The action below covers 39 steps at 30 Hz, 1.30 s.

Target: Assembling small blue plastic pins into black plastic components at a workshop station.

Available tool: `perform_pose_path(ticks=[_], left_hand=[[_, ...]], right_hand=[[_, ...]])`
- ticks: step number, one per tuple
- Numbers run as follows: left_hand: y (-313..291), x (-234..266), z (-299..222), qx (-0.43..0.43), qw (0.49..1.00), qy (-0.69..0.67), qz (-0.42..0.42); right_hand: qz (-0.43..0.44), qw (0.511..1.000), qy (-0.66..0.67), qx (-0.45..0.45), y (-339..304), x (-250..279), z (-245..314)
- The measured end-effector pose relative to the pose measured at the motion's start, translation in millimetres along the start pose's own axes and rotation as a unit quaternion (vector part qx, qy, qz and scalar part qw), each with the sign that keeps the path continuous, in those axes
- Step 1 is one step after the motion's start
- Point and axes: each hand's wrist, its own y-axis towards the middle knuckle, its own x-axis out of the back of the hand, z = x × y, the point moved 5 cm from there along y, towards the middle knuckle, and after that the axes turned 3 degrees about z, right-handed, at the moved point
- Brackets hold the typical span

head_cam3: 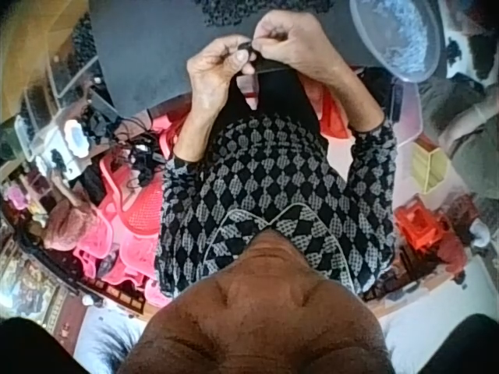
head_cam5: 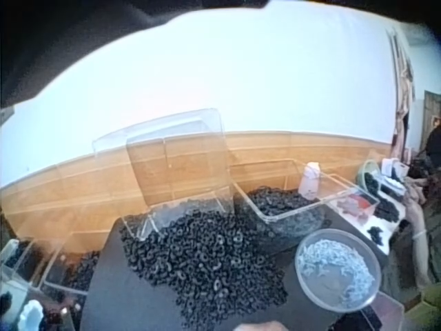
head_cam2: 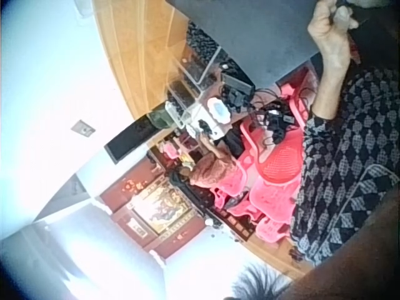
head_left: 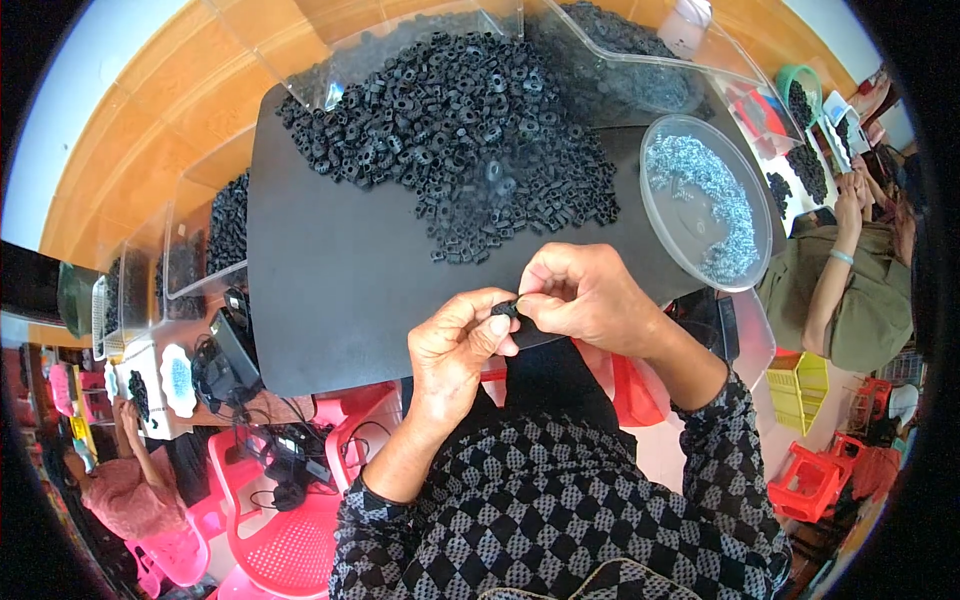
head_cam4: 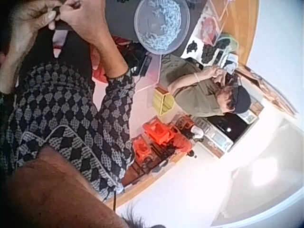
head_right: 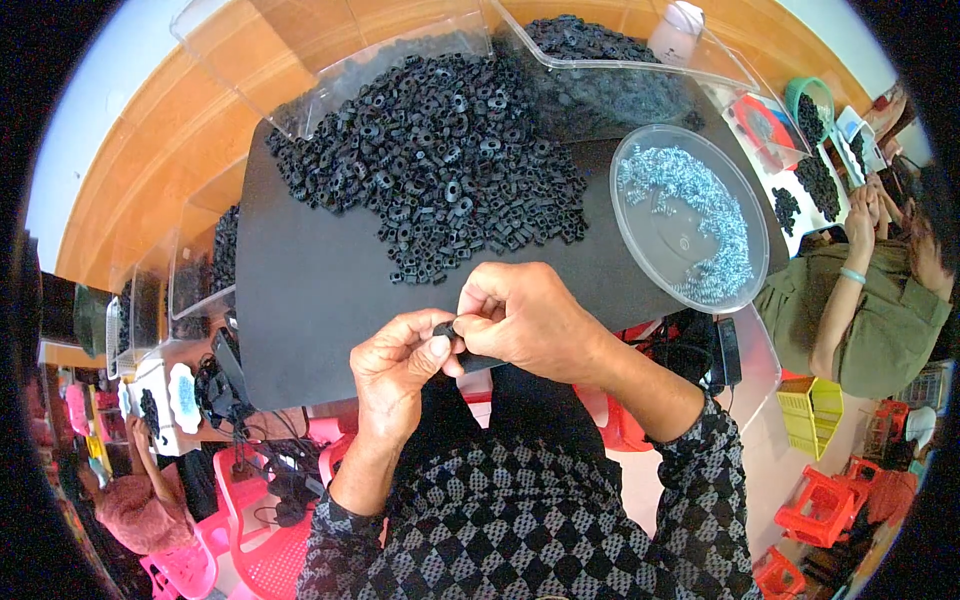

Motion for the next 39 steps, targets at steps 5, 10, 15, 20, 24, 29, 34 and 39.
perform_pose_path(ticks=[5, 10, 15, 20, 24, 29, 34, 39], left_hand=[[-1, 0, 0, -0.018, 0.999, 0.037, -0.01], [-4, 3, -2, -0.034, 0.997, 0.063, -0.004], [-6, 4, -5, -0.045, 0.995, 0.089, -0.009], [-9, 6, -5, -0.038, 0.99, 0.134, -0.01], [-10, 5, -8, -0.038, 0.992, 0.117, -0.012], [-11, 8, -4, -0.037, 0.996, 0.086, 0.0], [-11, 8, -8, -0.033, 0.993, 0.111, -0.017], [-11, 3, -10, -0.041, 0.988, 0.148, -0.036]], right_hand=[[-0.008, 0.999, -0.037, 0.003, 1, -2, 0], [-0.014, 0.997, -0.079, 0.017, -1, -4, 1], [0.013, 0.985, -0.166, 0.046, 0, -7, 5], [0.045, 0.977, -0.203, 0.039, 1, -7, 9], [0.111, 0.978, -0.178, 0.008, 3, -9, 9], [0.133, 0.982, -0.132, -0.012, 2, -14, 6], [0.07, 0.927, -0.307, 0.202, -3, -22, 5], [0.029, 0.901, -0.348, 0.257, -8, -27, 7]])
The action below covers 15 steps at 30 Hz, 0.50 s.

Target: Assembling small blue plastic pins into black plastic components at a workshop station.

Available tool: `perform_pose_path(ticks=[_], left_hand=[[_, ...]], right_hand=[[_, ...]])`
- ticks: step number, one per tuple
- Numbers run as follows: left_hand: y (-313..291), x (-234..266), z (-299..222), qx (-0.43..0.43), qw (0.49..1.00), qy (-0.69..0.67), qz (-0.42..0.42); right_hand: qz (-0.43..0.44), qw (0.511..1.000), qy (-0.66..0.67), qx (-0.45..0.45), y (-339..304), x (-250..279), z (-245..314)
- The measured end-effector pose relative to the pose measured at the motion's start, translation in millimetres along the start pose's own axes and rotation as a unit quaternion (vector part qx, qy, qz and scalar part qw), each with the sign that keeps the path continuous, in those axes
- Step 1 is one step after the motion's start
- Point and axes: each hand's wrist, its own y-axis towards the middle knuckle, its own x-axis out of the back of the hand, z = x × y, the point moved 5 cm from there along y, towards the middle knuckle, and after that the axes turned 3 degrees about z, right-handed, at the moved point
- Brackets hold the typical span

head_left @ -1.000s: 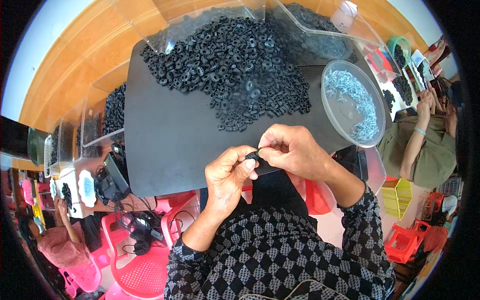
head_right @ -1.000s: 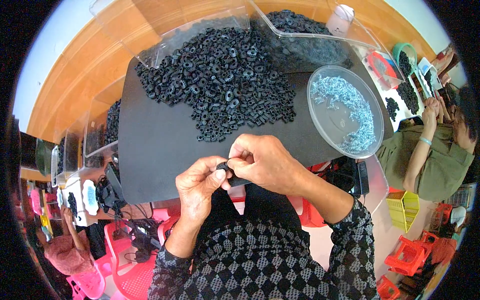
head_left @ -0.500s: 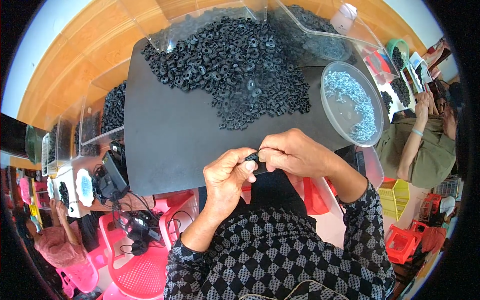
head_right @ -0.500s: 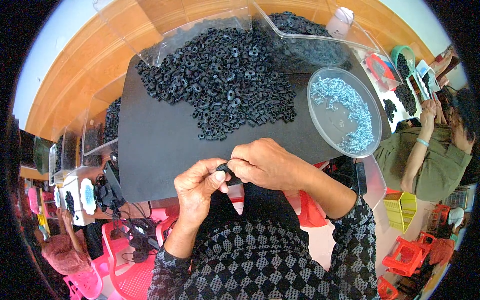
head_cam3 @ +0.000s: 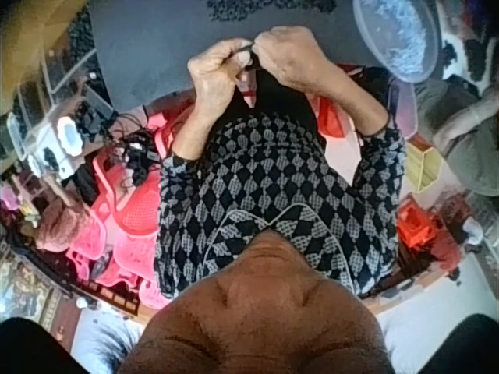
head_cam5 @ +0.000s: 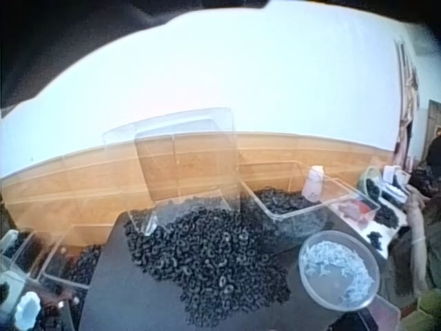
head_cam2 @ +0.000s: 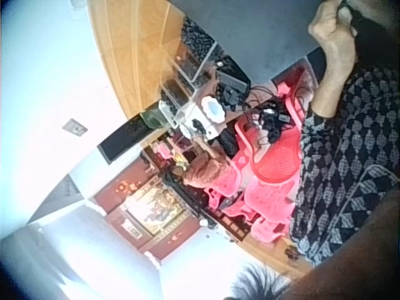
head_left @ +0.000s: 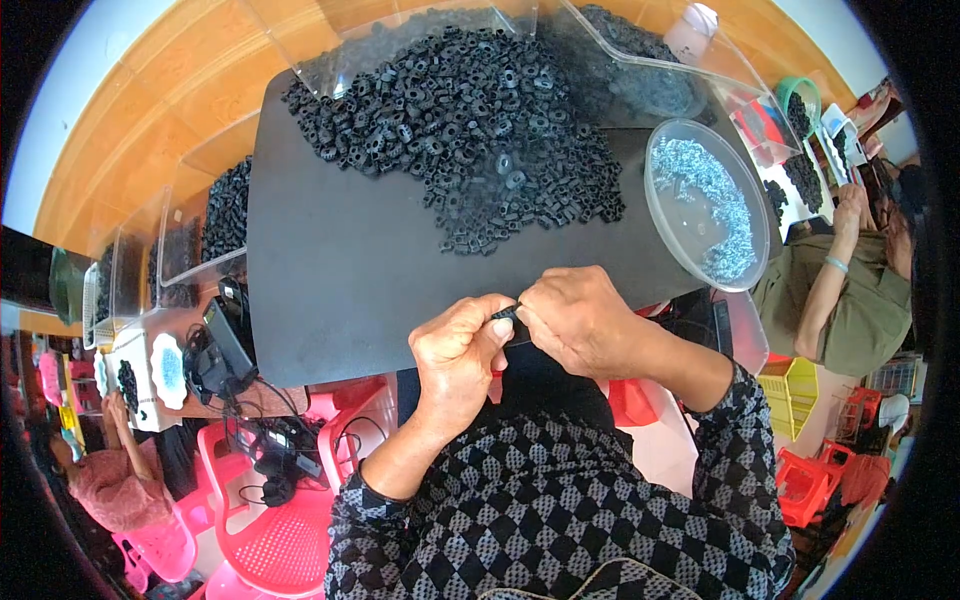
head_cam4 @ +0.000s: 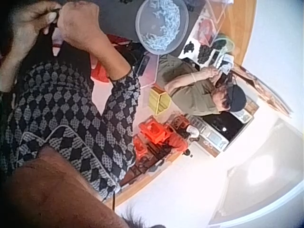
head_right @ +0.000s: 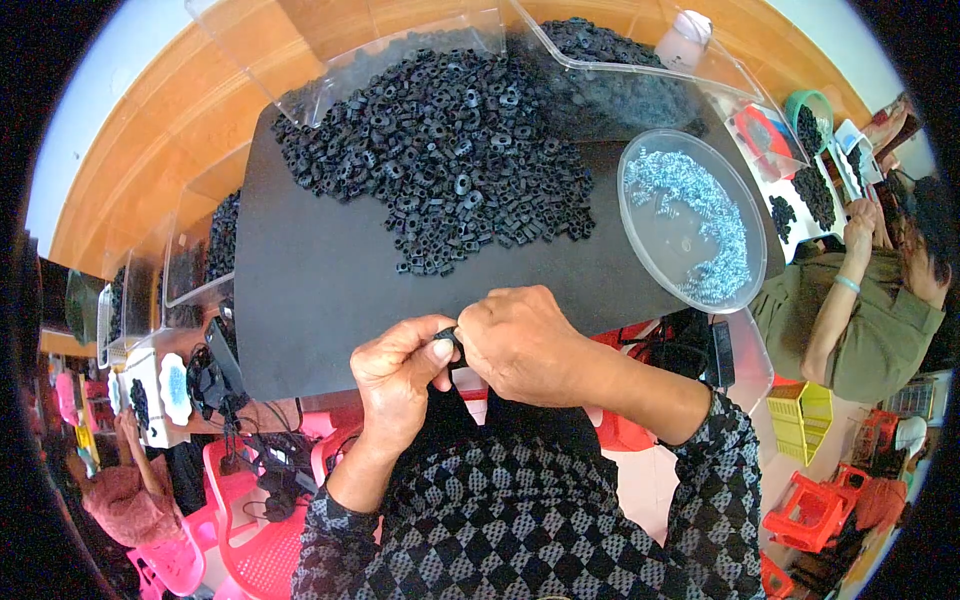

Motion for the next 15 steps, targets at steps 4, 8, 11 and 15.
perform_pose_path(ticks=[4, 8, 11, 15], left_hand=[[0, 0, 3, 0.034, 0.999, -0.014, -0.012], [4, 3, 15, 0.059, 0.998, -0.018, 0.004], [6, 5, 13, 0.099, 0.992, -0.085, -0.005], [10, 4, 5, 0.071, 0.994, -0.085, 0.004]], right_hand=[[0.008, 1.0, -0.013, 0.003, 0, -3, 0], [-0.007, 1.0, -0.006, -0.025, -4, -5, -2], [0.029, 0.998, -0.019, -0.05, -1, -3, 2], [0.013, 0.995, -0.074, -0.06, 2, -1, 7]])
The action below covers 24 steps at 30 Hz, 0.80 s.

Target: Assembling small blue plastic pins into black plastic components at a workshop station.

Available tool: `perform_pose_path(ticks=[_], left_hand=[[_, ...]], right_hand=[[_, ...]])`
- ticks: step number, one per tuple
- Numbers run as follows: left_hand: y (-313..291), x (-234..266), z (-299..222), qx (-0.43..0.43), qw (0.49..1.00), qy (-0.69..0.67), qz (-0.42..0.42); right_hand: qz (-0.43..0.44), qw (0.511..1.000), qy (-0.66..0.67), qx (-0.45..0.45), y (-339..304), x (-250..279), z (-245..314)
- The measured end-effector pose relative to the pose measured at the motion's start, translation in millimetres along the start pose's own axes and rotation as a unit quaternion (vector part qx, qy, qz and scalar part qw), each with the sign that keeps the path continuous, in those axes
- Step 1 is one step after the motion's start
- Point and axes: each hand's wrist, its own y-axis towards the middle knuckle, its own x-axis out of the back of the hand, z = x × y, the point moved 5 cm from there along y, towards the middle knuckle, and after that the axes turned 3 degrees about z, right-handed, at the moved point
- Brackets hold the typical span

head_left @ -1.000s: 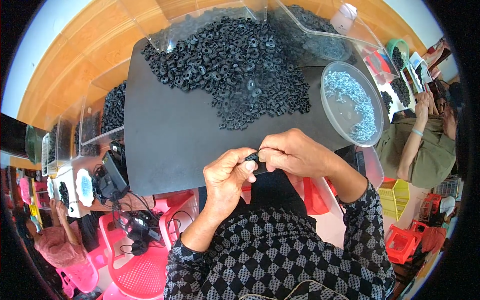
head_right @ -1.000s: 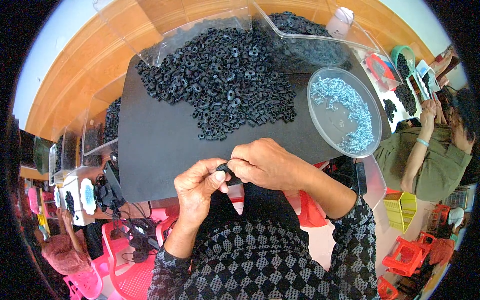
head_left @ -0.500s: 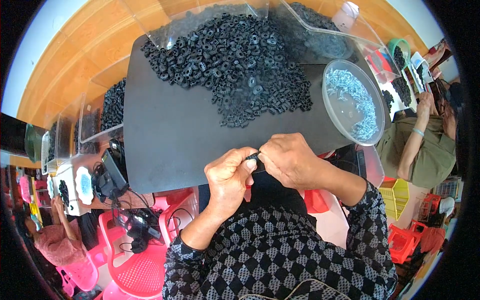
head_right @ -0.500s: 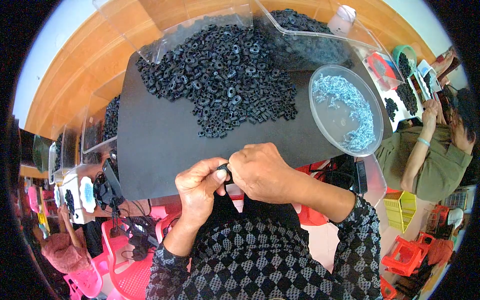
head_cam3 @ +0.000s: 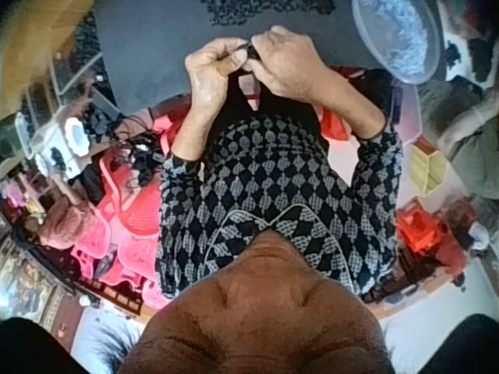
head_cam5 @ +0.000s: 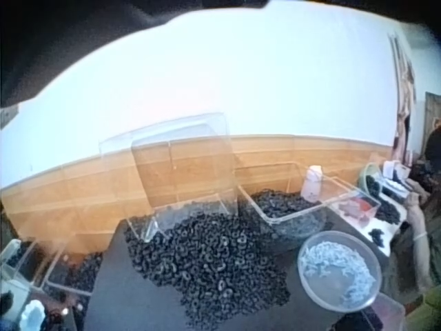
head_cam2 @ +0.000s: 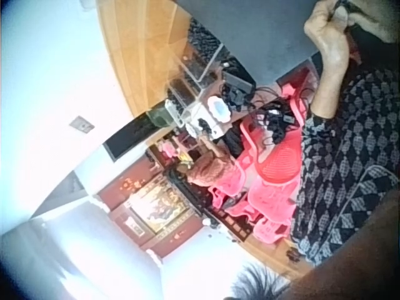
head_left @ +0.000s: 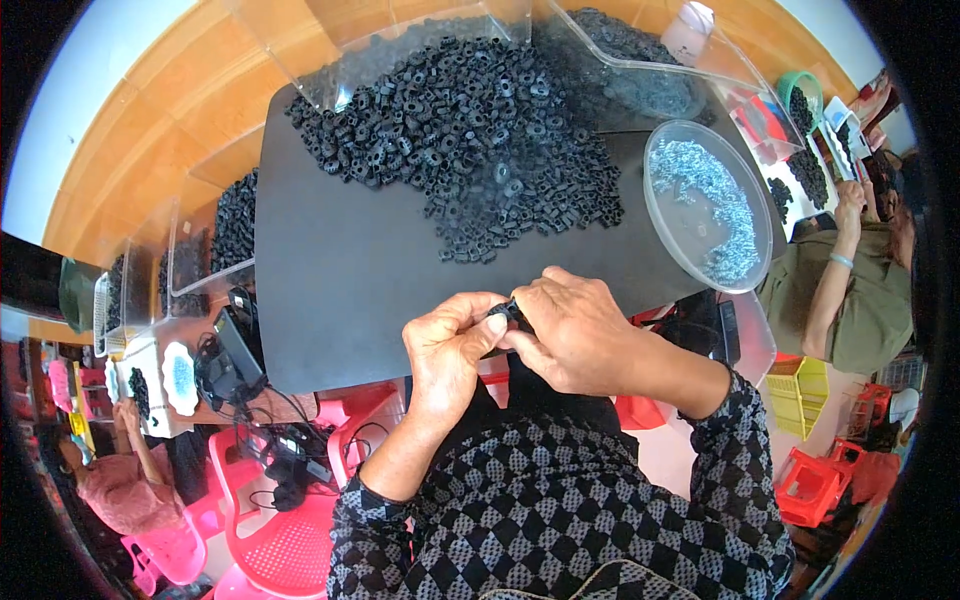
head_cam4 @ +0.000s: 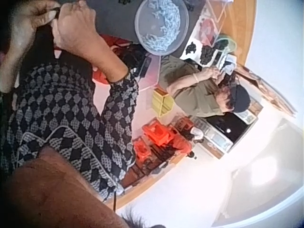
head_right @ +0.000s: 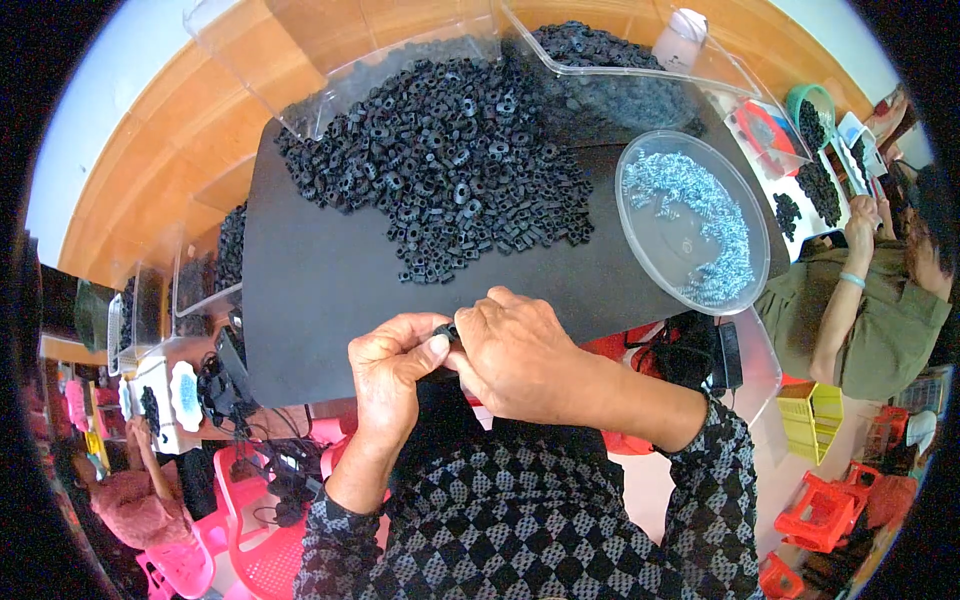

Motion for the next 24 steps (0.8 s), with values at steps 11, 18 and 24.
perform_pose_path(ticks=[11, 18, 24], left_hand=[[0, -6, -14, 0.022, 0.999, -0.013, 0.03], [3, -2, -20, -0.031, 0.987, 0.137, 0.082], [-1, -5, -9, 0.0, 0.999, 0.032, 0.038]], right_hand=[[-0.123, 0.991, -0.045, 0.022, 0, 0, -6], [-0.124, 0.992, -0.009, 0.033, -1, -1, -9], [-0.119, 0.992, 0.014, 0.048, 2, -3, -9]])
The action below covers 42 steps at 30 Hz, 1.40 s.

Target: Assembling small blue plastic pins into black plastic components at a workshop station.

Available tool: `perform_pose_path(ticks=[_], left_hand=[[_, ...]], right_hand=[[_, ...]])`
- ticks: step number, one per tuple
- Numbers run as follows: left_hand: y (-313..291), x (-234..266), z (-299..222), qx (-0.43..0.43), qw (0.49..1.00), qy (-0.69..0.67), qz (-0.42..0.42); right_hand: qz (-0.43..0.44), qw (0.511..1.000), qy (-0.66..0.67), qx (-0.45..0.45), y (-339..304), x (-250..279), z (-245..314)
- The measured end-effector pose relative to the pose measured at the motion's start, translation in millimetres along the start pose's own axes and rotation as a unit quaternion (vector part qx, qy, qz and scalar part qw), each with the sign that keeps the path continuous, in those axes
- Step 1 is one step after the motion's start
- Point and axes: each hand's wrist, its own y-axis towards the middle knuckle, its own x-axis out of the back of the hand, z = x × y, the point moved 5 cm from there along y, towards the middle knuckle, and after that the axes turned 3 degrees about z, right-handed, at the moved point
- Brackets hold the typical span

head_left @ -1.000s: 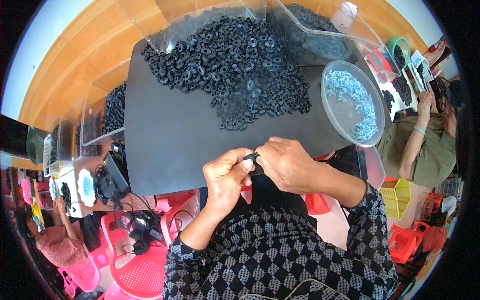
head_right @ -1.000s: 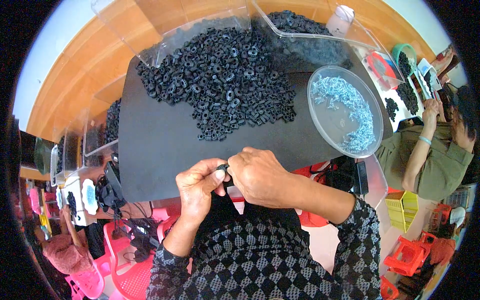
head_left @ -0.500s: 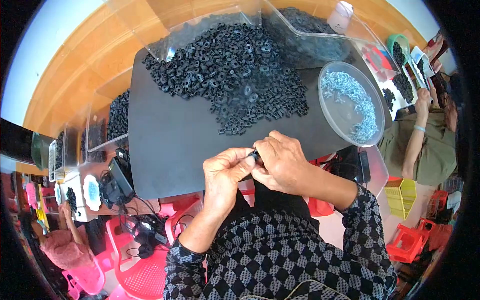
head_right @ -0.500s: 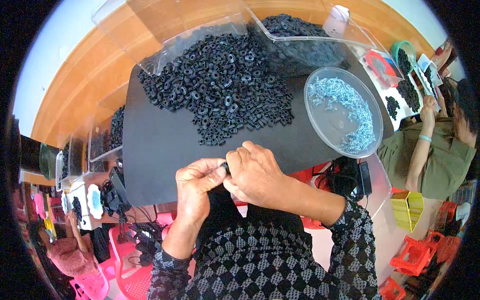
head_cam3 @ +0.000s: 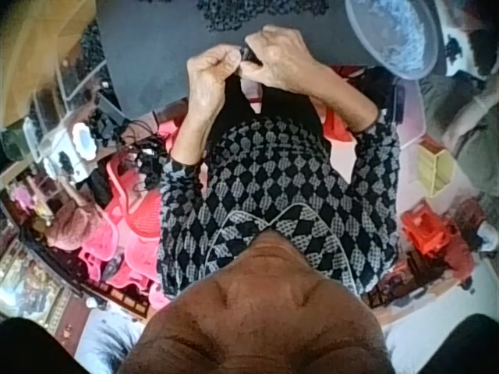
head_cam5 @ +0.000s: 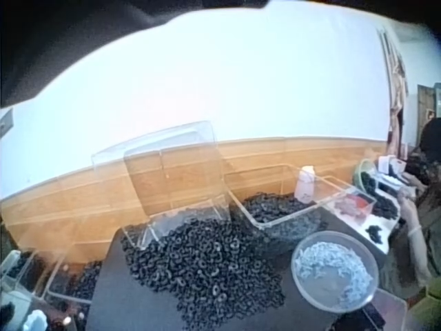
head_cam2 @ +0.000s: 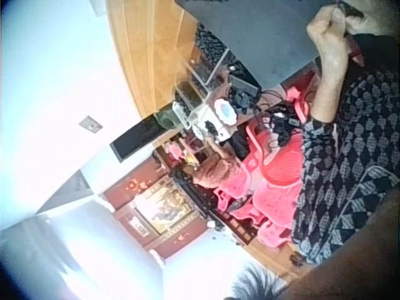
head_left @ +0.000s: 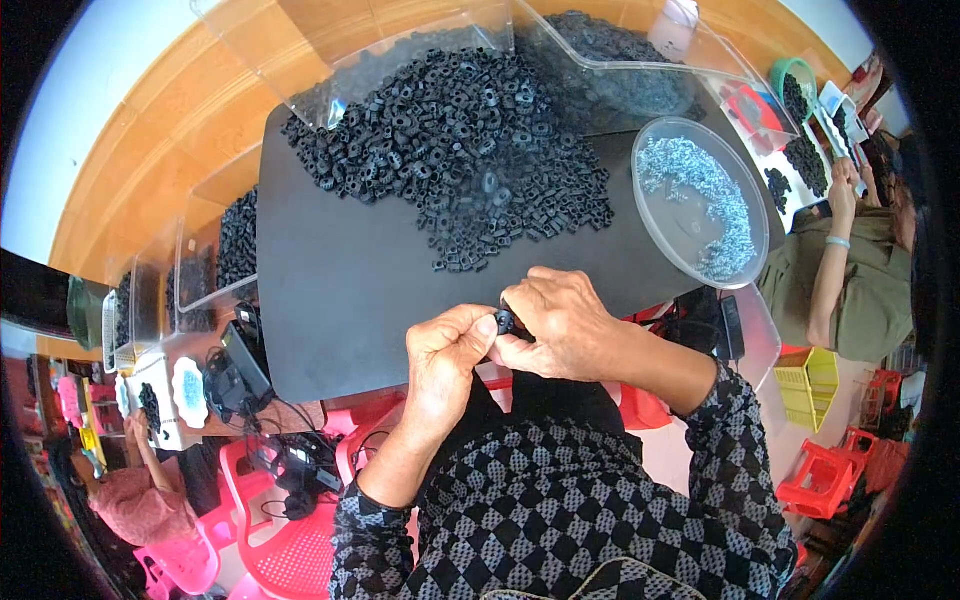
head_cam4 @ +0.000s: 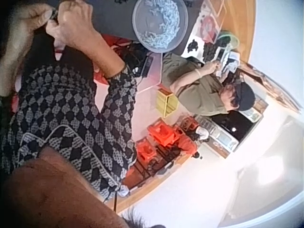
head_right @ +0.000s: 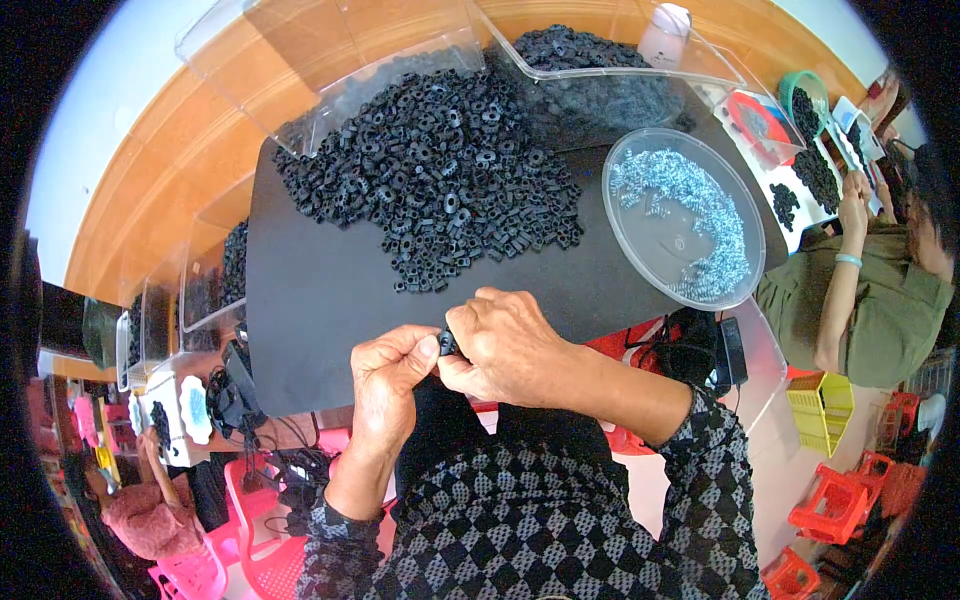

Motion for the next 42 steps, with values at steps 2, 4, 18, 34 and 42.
perform_pose_path(ticks=[2, 4, 18, 34, 42], left_hand=[[0, 0, -1, -0.036, 0.999, 0.013, -0.02], [3, 1, 4, -0.016, 0.998, -0.047, -0.039], [-7, -4, 7, -0.034, 0.999, 0.03, -0.024], [40, 47, -25, -0.15, 0.897, 0.394, -0.133], [45, 43, -19, -0.185, 0.826, 0.527, -0.072]], right_hand=[[-0.002, 1.0, -0.003, 0.007, 1, -1, 0], [0.002, 1.0, -0.001, 0.014, 1, -5, 0], [-0.088, 0.995, -0.045, -0.003, -5, 64, -13], [-0.281, 0.908, -0.298, -0.087, 59, 204, -122], [-0.16, 0.973, -0.165, -0.003, 13, 104, -56]])
